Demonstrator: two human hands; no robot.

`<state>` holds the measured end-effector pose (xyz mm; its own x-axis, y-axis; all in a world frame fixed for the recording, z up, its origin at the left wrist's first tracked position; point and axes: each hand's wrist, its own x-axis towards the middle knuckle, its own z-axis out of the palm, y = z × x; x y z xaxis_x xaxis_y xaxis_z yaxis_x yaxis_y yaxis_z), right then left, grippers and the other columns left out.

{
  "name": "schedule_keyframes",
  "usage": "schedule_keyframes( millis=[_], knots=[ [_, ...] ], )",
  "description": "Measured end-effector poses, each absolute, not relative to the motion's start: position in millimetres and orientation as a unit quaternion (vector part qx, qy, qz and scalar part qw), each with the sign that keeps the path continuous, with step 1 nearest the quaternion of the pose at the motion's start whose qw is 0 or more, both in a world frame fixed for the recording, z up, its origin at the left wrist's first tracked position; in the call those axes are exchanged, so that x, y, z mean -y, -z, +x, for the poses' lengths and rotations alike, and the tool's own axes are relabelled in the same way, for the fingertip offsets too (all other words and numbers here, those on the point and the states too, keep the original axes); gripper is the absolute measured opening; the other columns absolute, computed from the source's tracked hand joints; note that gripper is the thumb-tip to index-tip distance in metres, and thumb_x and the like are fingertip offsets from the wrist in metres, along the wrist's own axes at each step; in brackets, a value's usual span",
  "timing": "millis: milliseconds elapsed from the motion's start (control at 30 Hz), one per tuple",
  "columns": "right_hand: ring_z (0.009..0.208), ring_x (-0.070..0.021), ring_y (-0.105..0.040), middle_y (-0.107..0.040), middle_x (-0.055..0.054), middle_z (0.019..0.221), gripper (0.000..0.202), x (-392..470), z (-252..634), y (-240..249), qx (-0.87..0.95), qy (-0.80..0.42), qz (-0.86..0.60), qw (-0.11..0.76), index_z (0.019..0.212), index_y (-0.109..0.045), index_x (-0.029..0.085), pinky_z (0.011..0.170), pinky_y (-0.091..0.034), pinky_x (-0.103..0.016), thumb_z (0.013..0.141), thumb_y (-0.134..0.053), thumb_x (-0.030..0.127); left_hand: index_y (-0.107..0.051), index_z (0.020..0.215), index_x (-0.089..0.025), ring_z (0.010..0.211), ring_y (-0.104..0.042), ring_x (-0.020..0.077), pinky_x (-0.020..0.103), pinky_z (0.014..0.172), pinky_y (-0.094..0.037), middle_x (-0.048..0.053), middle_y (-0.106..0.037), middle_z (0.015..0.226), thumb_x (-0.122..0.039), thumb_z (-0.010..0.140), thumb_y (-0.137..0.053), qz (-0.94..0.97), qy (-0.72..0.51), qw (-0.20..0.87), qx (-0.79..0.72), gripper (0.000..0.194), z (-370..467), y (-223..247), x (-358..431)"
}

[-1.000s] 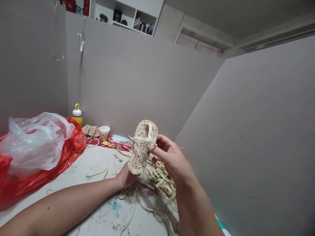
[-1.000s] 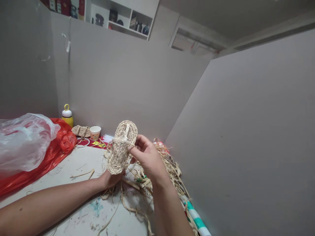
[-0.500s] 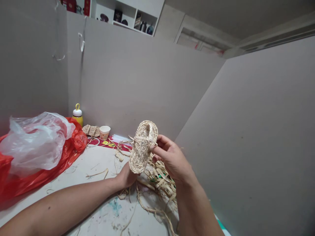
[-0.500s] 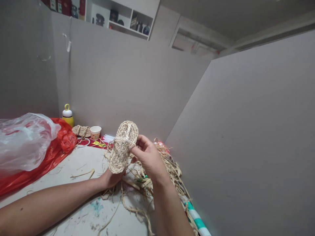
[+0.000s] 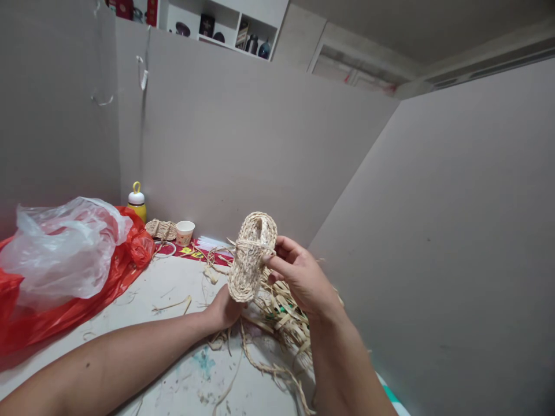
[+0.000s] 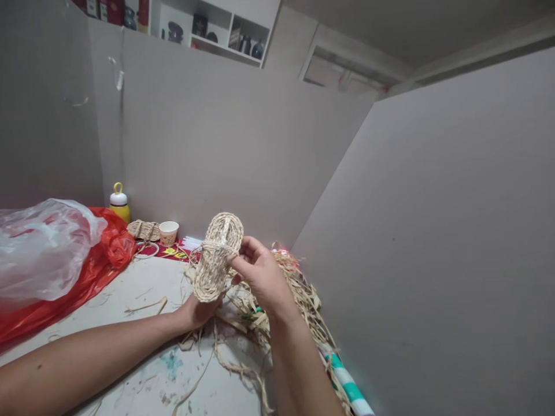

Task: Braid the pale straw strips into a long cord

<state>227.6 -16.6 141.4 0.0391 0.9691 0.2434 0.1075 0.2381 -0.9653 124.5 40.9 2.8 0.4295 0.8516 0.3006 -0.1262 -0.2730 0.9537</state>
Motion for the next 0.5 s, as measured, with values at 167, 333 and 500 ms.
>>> schedule_keyframes(
  millis=[167,333,500],
  knots=[
    [0.066,-0.0122,-0.05,-0.059,-0.002,0.081,0.027,15.5,227.6,-141.0,0.58,-0.394,-0.462,0.543,0.087,-0.057,0.019,0.046,-0.045,-0.02,0.064,-0.07,0.026,-0.063,0.069,-0.018,0.076,-0.056,0.0217,0.032,0.073,-0.046,0.002,-0.059,0.056,-0.031,0.071,-0.06,0.668,-0.457,0.511,-0.29,0.013,120.0,5.0,-45.0],
    [0.065,-0.0116,-0.049,-0.057,-0.001,0.079,0.028,14.1,228.3,-140.3,0.579,-0.398,-0.455,0.547,0.087,-0.058,0.019,0.047,-0.045,-0.021,0.064,-0.072,0.026,-0.063,0.069,-0.017,0.08,-0.056,0.0219,0.032,0.076,-0.045,0.003,-0.06,0.058,-0.03,0.072,-0.059,0.675,-0.456,0.502,-0.292,0.014,121.4,10.5,-46.6],
    [0.064,-0.0117,-0.049,-0.057,-0.001,0.078,0.03,12.9,228.7,-139.5,0.577,-0.396,-0.456,0.55,0.087,-0.058,0.019,0.046,-0.045,-0.021,0.063,-0.073,0.028,-0.063,0.073,-0.016,0.079,-0.055,0.0213,0.031,0.073,-0.044,0.003,-0.062,0.063,-0.027,0.07,-0.058,0.679,-0.448,0.503,-0.293,0.012,120.4,12.0,-46.4]
  ],
)
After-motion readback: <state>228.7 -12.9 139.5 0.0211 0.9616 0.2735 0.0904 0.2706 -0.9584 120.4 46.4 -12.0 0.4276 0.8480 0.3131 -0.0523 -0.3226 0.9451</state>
